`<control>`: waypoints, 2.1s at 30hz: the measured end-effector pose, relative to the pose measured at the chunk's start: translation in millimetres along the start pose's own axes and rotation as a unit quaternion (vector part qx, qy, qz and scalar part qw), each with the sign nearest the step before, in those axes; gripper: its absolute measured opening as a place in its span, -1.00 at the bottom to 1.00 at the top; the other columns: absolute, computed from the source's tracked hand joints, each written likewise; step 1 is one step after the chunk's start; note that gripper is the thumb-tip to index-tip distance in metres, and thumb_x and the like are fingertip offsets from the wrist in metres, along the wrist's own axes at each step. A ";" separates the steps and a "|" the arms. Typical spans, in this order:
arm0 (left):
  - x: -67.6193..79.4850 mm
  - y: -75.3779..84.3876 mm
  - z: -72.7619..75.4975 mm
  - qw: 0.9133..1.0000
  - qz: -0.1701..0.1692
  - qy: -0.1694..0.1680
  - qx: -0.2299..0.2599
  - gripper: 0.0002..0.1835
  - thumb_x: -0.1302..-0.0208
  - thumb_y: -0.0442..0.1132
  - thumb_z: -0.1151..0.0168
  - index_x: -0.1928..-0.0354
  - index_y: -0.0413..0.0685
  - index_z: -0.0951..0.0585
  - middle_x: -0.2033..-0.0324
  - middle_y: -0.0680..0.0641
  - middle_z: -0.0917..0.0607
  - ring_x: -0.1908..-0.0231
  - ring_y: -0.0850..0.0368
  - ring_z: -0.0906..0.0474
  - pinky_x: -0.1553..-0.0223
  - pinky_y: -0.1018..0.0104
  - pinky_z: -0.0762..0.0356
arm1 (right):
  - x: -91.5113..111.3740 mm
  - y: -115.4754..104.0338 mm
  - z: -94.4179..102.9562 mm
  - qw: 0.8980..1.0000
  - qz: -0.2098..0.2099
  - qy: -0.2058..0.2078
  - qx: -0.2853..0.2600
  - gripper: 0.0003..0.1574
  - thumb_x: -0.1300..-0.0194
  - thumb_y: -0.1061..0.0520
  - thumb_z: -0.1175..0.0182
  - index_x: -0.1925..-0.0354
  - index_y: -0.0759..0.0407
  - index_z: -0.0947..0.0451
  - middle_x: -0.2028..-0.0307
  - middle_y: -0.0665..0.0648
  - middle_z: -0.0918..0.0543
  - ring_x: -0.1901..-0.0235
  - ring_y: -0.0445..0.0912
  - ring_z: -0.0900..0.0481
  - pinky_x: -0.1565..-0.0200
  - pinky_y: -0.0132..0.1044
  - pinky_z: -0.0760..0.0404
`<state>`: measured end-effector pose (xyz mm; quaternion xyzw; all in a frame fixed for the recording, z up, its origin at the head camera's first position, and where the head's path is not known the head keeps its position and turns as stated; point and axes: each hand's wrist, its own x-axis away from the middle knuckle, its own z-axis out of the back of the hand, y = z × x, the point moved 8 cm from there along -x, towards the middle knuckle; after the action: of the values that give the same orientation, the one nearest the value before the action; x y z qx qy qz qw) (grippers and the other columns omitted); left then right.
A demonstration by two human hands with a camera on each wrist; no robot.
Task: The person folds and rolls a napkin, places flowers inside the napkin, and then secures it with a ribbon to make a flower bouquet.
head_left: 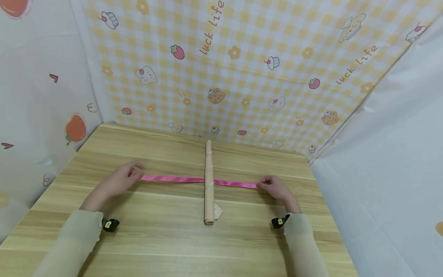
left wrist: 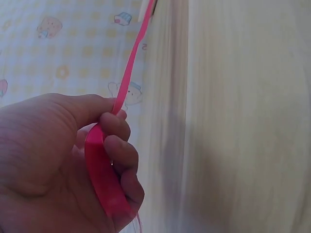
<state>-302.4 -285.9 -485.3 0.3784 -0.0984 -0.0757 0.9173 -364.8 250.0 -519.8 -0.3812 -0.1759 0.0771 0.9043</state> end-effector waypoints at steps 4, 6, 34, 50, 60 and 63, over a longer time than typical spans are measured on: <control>3.0 -4.7 2.9 1.000 -0.003 0.006 -0.005 -0.61 -0.70 -0.15 -0.08 -0.34 -0.27 -0.49 0.44 -0.01 -0.43 0.45 0.15 -0.33 0.46 0.27 -0.36 | 6.3 7.0 6.4 1.000 -0.005 0.006 -0.002 -0.71 -0.58 0.07 -0.26 0.16 0.30 -0.67 0.42 0.02 -0.54 0.40 -0.13 -0.38 0.32 -0.30 -0.40; 4.1 -7.4 4.0 1.000 -0.001 0.007 -0.006 -0.61 -0.71 -0.14 -0.07 -0.34 -0.27 -0.49 0.43 -0.01 -0.44 0.45 0.15 -0.34 0.45 0.27 -0.35 | 9.0 10.4 10.0 1.000 -0.011 0.012 -0.002 -0.70 -0.59 0.05 -0.26 0.18 0.29 -0.66 0.41 0.03 -0.54 0.40 -0.13 -0.38 0.32 -0.30 -0.40; 15.4 5.7 22.0 0.999 0.009 0.034 0.011 -0.59 -0.76 -0.17 0.11 -0.42 -0.20 -0.48 0.18 -0.19 -0.73 0.32 0.09 -0.54 0.39 0.27 -0.52 | 20.6 8.2 22.5 0.999 -0.011 0.014 -0.031 -0.54 -0.66 -0.06 -0.16 0.19 0.35 -0.59 0.55 0.04 -0.46 0.61 -0.17 -0.27 0.53 -0.33 -0.32; -47.6 147.9 21.9 0.995 -0.098 -0.015 0.033 -0.57 -0.75 -0.12 0.03 -0.50 -0.05 -0.42 -0.04 -0.23 -0.80 0.00 -0.07 -0.76 0.04 -0.02 -0.66 | 14.6 -147.2 4.7 0.985 0.167 -0.030 -0.010 -0.78 -0.58 -0.12 -0.29 0.11 -0.07 -0.78 0.21 0.04 -0.71 0.31 0.04 -0.55 0.22 -0.22 -0.52; -82.3 207.3 -4.9 0.986 -0.146 -0.046 0.070 -0.66 -0.73 -0.21 0.00 -0.39 -0.05 -0.52 -0.10 -0.18 -0.82 -0.05 -0.11 -0.79 -0.05 -0.06 -0.67 | -10.4 -224.5 -38.3 0.966 0.249 -0.069 0.007 -0.80 -0.55 -0.06 -0.34 0.20 -0.04 -0.79 -0.44 0.12 -0.58 -0.52 0.03 -0.43 -0.29 0.05 -0.61; -85.8 222.1 -12.4 0.983 -0.161 -0.050 0.073 -0.67 -0.72 -0.18 -0.01 -0.37 0.01 -0.55 -0.09 -0.13 -0.83 -0.08 -0.08 -0.79 0.03 0.04 -0.61 | -18.5 -230.7 -47.5 0.964 0.257 -0.067 -0.009 -0.83 -0.55 -0.05 -0.34 0.16 -0.07 -0.82 -0.38 0.03 -0.63 -0.50 -0.04 -0.47 -0.29 0.02 -0.62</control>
<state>-368.3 -103.2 -347.0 0.4512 -0.0870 -0.2342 0.8568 -362.8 52.5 -390.1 -0.4159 -0.1331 0.3310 0.8365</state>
